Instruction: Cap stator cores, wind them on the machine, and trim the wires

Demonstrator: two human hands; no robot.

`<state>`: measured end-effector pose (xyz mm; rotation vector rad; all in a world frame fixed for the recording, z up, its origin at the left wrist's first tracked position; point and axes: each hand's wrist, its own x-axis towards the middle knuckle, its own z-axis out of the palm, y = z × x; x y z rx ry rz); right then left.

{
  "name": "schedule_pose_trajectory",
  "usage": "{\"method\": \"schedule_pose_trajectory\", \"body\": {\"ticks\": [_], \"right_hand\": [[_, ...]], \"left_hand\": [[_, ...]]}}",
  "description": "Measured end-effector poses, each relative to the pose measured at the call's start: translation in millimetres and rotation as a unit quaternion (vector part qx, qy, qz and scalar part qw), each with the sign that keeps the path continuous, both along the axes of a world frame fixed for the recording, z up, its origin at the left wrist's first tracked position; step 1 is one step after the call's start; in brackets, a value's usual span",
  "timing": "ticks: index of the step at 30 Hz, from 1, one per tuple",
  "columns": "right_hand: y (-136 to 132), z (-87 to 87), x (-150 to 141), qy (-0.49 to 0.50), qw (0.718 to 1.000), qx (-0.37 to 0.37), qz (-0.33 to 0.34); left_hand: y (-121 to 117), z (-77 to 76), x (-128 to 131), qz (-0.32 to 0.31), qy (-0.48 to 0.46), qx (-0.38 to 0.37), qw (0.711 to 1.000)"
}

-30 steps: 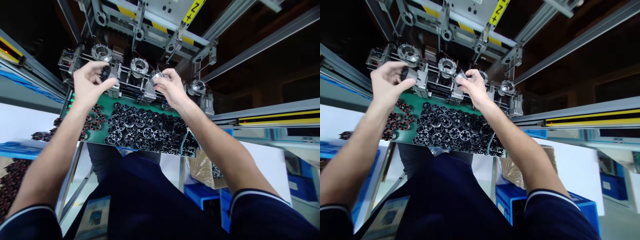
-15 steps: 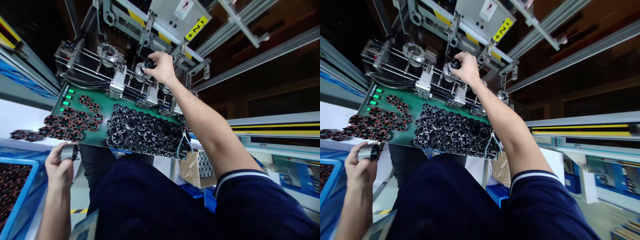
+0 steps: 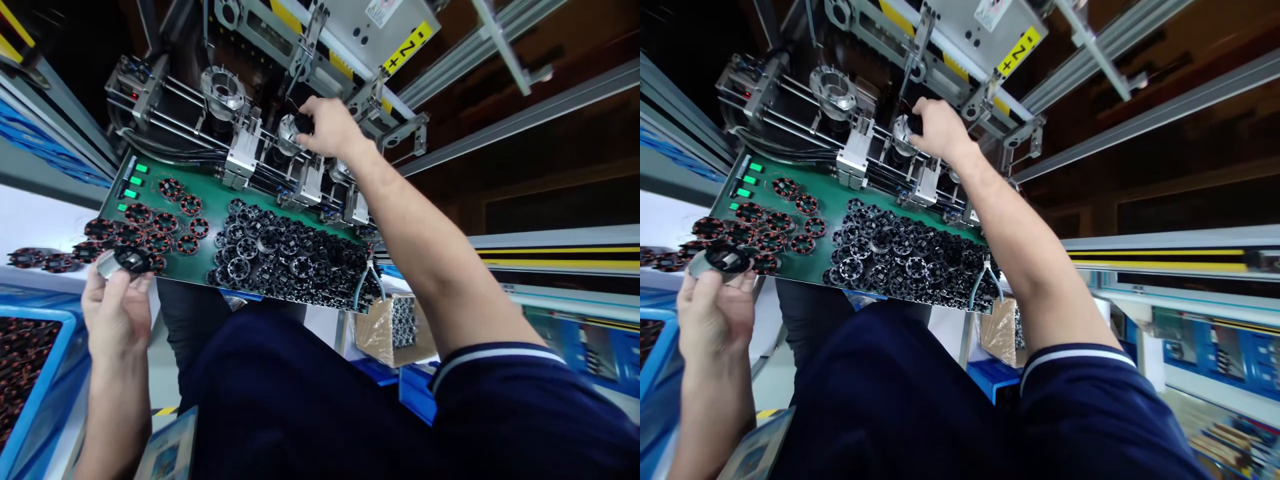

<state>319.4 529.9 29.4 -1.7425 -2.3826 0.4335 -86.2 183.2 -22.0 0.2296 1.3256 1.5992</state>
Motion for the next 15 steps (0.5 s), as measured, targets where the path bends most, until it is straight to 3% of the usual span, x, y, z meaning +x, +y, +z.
{"method": "schedule_pose_trajectory", "body": {"ticks": [3, 5, 7, 9, 12, 15], "right_hand": [[-47, -5.1, -16, -0.144, 0.990, 0.000, -0.010], [-80, -0.7, -31, -0.147, 0.989, 0.001, -0.017], [-116, 11.8, -51, -0.043, 0.999, 0.009, -0.005], [-154, 30.3, -78, 0.131, 0.989, -0.041, 0.053], [-213, 53.9, -121, 0.338, 0.911, -0.181, 0.152], [-251, 52.4, -153, 0.380, 0.879, -0.157, 0.242]], "left_hand": [[1, 12.8, 17, 0.011, -0.079, 0.004, 0.997], [-2, 20.4, 30, 0.003, -0.132, 0.014, 0.991], [-4, 27.4, 42, -0.014, -0.161, 0.025, 0.986], [-6, 33.8, 54, -0.045, -0.180, 0.031, 0.982], [-7, 41.3, 66, -0.101, -0.206, 0.061, 0.971], [-10, 40.1, 72, -0.148, -0.196, 0.092, 0.965]]}}
